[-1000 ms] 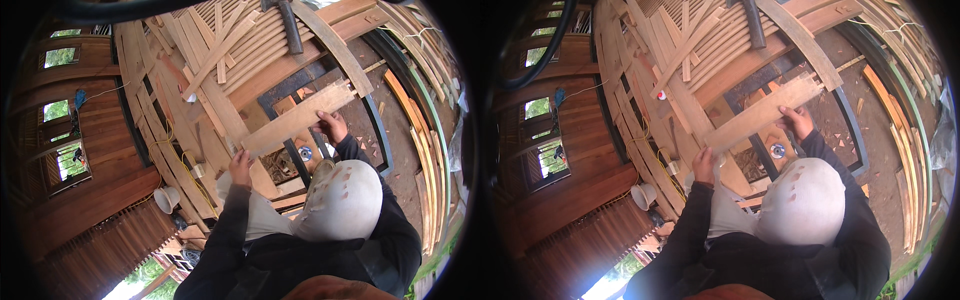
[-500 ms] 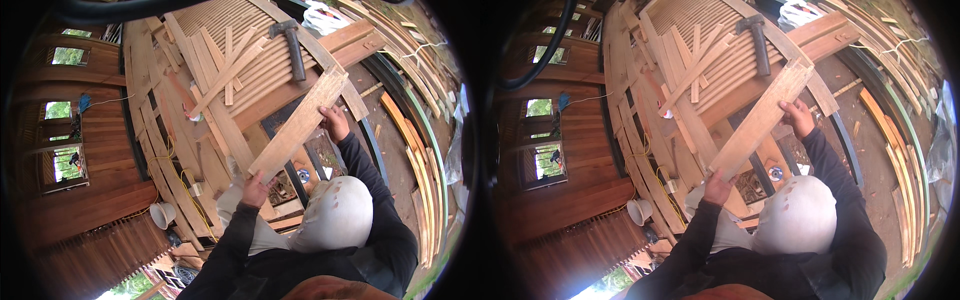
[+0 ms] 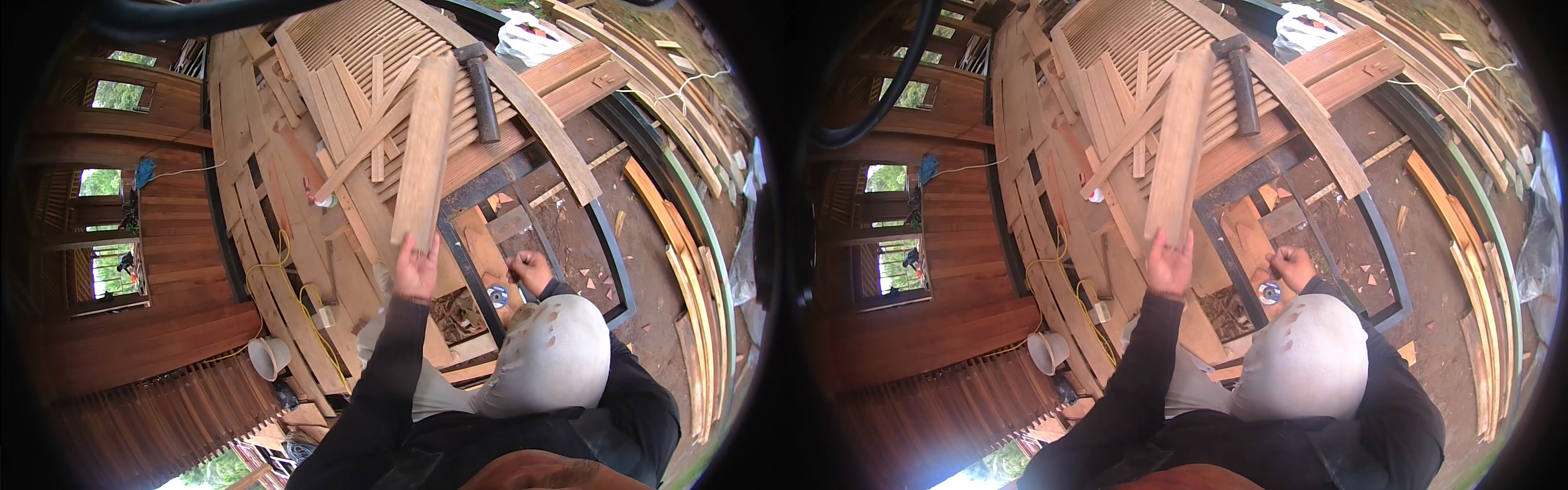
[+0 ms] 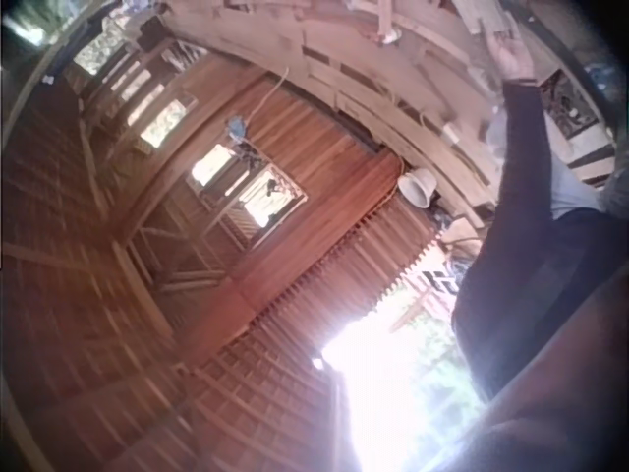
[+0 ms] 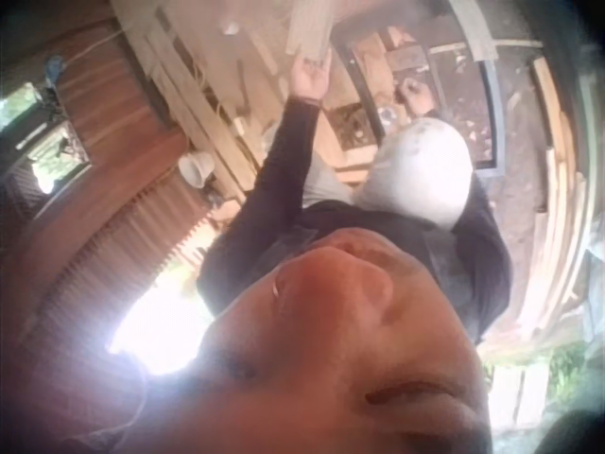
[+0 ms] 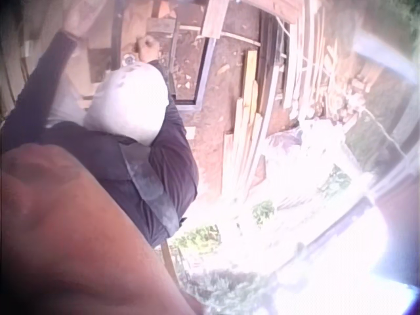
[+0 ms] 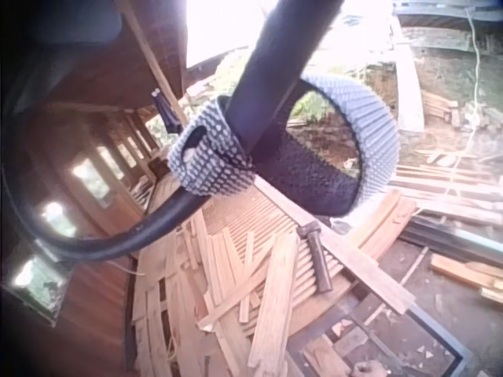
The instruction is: The person assembles a wooden slatted panel by placing and securing wooden slats onto a metal frame using a hammer. They also cut a wooden piece with a hand saw and fit it into the structure.
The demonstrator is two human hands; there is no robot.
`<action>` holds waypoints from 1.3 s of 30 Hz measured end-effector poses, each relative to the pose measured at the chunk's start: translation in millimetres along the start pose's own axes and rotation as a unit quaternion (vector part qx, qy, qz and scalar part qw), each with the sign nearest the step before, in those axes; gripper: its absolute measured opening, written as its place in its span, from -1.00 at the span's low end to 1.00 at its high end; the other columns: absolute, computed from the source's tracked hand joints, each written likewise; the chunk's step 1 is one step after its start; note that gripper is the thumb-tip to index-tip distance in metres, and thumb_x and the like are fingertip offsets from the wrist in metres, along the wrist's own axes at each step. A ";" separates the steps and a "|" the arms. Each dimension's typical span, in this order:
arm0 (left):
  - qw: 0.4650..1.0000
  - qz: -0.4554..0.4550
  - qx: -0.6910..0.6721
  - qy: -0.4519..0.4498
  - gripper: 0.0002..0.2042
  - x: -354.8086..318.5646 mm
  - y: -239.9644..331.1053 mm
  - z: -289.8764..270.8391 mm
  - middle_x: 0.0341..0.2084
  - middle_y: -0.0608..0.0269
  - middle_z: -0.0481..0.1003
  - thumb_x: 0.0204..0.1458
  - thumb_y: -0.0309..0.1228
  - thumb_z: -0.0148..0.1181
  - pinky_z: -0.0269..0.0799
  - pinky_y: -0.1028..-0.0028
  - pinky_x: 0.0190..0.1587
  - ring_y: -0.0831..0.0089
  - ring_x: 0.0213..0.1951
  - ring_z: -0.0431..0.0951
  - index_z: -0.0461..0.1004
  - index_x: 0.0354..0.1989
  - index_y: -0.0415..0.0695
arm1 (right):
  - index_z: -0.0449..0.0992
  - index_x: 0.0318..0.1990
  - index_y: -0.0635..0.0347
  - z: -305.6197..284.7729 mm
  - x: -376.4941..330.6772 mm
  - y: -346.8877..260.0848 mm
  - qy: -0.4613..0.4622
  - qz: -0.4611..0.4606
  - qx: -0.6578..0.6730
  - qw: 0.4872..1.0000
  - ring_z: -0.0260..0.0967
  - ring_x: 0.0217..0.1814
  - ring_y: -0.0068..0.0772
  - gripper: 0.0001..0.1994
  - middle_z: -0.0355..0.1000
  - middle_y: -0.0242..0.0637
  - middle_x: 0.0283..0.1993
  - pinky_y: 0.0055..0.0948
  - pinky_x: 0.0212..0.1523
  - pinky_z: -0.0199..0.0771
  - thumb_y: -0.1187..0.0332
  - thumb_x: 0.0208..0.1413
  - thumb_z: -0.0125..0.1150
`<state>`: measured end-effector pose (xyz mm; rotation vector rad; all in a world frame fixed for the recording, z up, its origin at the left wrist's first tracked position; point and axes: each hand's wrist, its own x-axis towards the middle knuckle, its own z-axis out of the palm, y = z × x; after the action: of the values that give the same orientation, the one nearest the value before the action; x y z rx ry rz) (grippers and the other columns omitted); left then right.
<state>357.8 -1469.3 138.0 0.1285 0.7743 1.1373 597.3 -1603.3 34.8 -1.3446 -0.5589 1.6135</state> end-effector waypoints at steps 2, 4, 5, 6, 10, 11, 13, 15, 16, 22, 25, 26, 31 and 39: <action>0.999 -0.007 -0.033 -0.024 -0.72 33.1 -6.5 12.2 0.08 0.23 0.50 0.22 -0.43 0.20 0.29 0.11 0.36 0.32 0.19 0.42 0.43 0.07 -0.15 | 0.43 -0.45 0.20 5.3 -12.9 19.9 0.020 0.034 -0.004 0.999 0.45 -0.47 -0.54 -0.74 0.49 -0.32 -0.49 -0.47 -0.36 0.52 0.33 0.31 0.19; 0.998 -0.012 -0.060 0.002 -0.72 65.7 -15.4 21.0 0.01 0.22 0.51 0.17 -0.46 0.27 0.30 0.13 0.36 0.31 0.16 0.44 0.43 0.03 -0.17 | 0.44 -0.43 0.21 7.1 -21.8 33.6 0.031 0.045 -0.020 0.998 0.46 -0.46 -0.54 -0.74 0.50 -0.32 -0.47 -0.48 -0.37 0.52 0.32 0.31 0.19; 0.999 0.003 -0.049 -0.004 -0.72 74.2 -22.2 32.6 -0.03 0.22 0.51 0.14 -0.47 0.30 0.31 0.14 0.35 0.31 0.13 0.45 0.43 0.00 -0.18 | 0.44 -0.43 0.22 3.8 -22.6 36.1 0.042 0.046 -0.029 0.998 0.46 -0.46 -0.54 -0.74 0.50 -0.32 -0.47 -0.48 -0.37 0.52 0.31 0.31 0.19; 0.999 0.004 -0.046 -0.010 -0.72 81.6 -28.7 37.5 -0.02 0.25 0.51 0.15 -0.47 0.29 0.35 0.16 0.33 0.35 0.14 0.45 0.43 0.01 -0.17 | 0.46 -0.35 0.24 4.2 -28.5 32.7 0.054 0.042 -0.030 0.997 0.47 -0.45 -0.53 -0.80 0.50 -0.32 -0.45 -0.47 -0.36 0.53 0.34 0.30 0.17; 1.000 0.008 -0.024 0.005 -0.70 92.8 -46.8 30.7 0.02 0.26 0.51 0.18 -0.44 0.26 0.35 0.18 0.33 0.38 0.16 0.44 0.42 0.07 -0.15 | 0.49 -0.22 0.27 -9.9 -28.6 32.8 0.071 0.050 -0.040 0.995 0.50 -0.41 -0.48 -0.90 0.51 -0.29 -0.43 -0.47 -0.35 0.53 0.43 0.25 0.09; 1.000 -0.005 -0.022 -0.017 -0.68 92.6 -49.0 29.2 0.04 0.25 0.49 0.20 -0.40 0.24 0.33 0.16 0.35 0.37 0.18 0.43 0.41 0.09 -0.16 | 0.49 -0.22 0.27 -14.5 -27.3 34.2 0.077 0.051 -0.033 0.995 0.50 -0.41 -0.48 -0.89 0.51 -0.29 -0.43 -0.47 -0.34 0.53 0.43 0.25 0.08; 0.998 -0.030 -0.018 -0.061 -0.63 88.7 -45.4 22.8 0.10 0.21 0.46 0.23 -0.30 0.21 0.28 0.13 0.37 0.33 0.21 0.40 0.37 0.15 -0.17 | 0.48 -0.23 0.28 -21.8 -25.6 37.5 0.090 0.053 -0.018 0.994 0.50 -0.41 -0.47 -0.89 0.51 -0.28 -0.42 -0.48 -0.33 0.54 0.43 0.25 0.07; 0.996 -0.070 -0.032 -0.046 -0.49 81.4 -35.6 36.7 0.18 0.08 0.38 0.25 -0.12 0.16 0.21 0.06 0.40 0.18 0.27 0.34 0.30 0.22 -0.21 | 0.48 -0.25 0.27 -23.0 -24.4 29.6 0.095 0.053 -0.023 0.994 0.50 -0.40 -0.47 -0.87 0.50 -0.28 -0.42 -0.47 -0.33 0.55 0.41 0.25 0.06; 0.994 -0.091 -0.033 -0.040 -0.47 80.3 -31.2 41.8 0.18 0.05 0.37 0.24 -0.09 0.16 0.20 0.05 0.40 0.15 0.28 0.32 0.29 0.23 -0.22 | 0.47 -0.26 0.27 -23.6 -23.9 28.2 0.099 0.050 -0.017 0.994 0.50 -0.39 -0.47 -0.87 0.50 -0.29 -0.42 -0.46 -0.33 0.55 0.39 0.26 0.07; 0.975 -0.071 0.192 -0.081 -0.61 96.2 -12.6 48.0 -0.01 0.13 0.51 0.25 -0.27 0.20 0.48 0.19 0.17 0.22 0.04 0.55 0.36 0.14 -0.24 | 0.46 -0.31 0.26 -11.5 -7.5 10.9 0.062 0.049 -0.010 0.997 0.48 -0.40 -0.50 -0.79 0.47 -0.33 -0.44 -0.47 -0.33 0.55 0.30 0.32 0.14; 0.976 -0.060 0.183 -0.104 -0.66 92.0 -13.3 60.9 -0.03 0.16 0.54 0.26 -0.32 0.18 0.52 0.22 0.13 0.25 0.00 0.58 0.39 0.11 -0.23 | 0.45 -0.28 0.26 -9.7 -1.5 -5.0 0.046 0.010 -0.004 0.999 0.48 -0.38 -0.52 -0.79 0.46 -0.35 -0.42 -0.48 -0.30 0.55 0.30 0.34 0.13; 0.976 -0.060 0.180 -0.105 -0.68 81.6 -18.1 75.0 -0.02 0.15 0.54 0.27 -0.33 0.15 0.54 0.22 0.12 0.25 -0.01 0.59 0.40 0.10 -0.23 | 0.45 -0.26 0.26 -10.0 -0.9 -11.9 0.046 -0.020 0.000 0.999 0.48 -0.36 -0.52 -0.79 0.47 -0.35 -0.41 -0.48 -0.30 0.55 0.29 0.35 0.12; 0.979 -0.063 0.162 -0.111 -0.67 28.1 -35.1 85.1 0.08 0.13 0.45 0.28 -0.40 0.11 0.43 0.16 0.21 0.27 0.11 0.49 0.34 0.16 -0.22 | 0.46 -0.11 0.27 17.8 -5.2 -94.0 -0.022 -0.142 0.035 0.989 0.47 -0.26 -0.55 -0.79 0.48 -0.34 -0.28 -0.49 -0.22 0.54 0.28 0.36 0.12; 0.940 -0.120 0.247 -0.205 -0.53 -50.1 -72.5 64.9 0.27 0.08 0.32 0.30 -0.43 0.04 0.24 0.10 0.34 0.23 0.31 0.31 0.16 0.36 -0.18 | 0.45 -0.02 0.25 25.1 -30.0 -112.6 0.027 -0.221 -0.145 0.964 0.45 -0.11 -0.22 -0.37 0.47 -0.11 -0.14 -0.26 -0.11 0.50 -0.16 0.06 0.37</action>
<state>443.3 -1525.7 176.6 0.6553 0.6623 0.6338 613.7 -1571.7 148.5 -1.3496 -1.0133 1.1572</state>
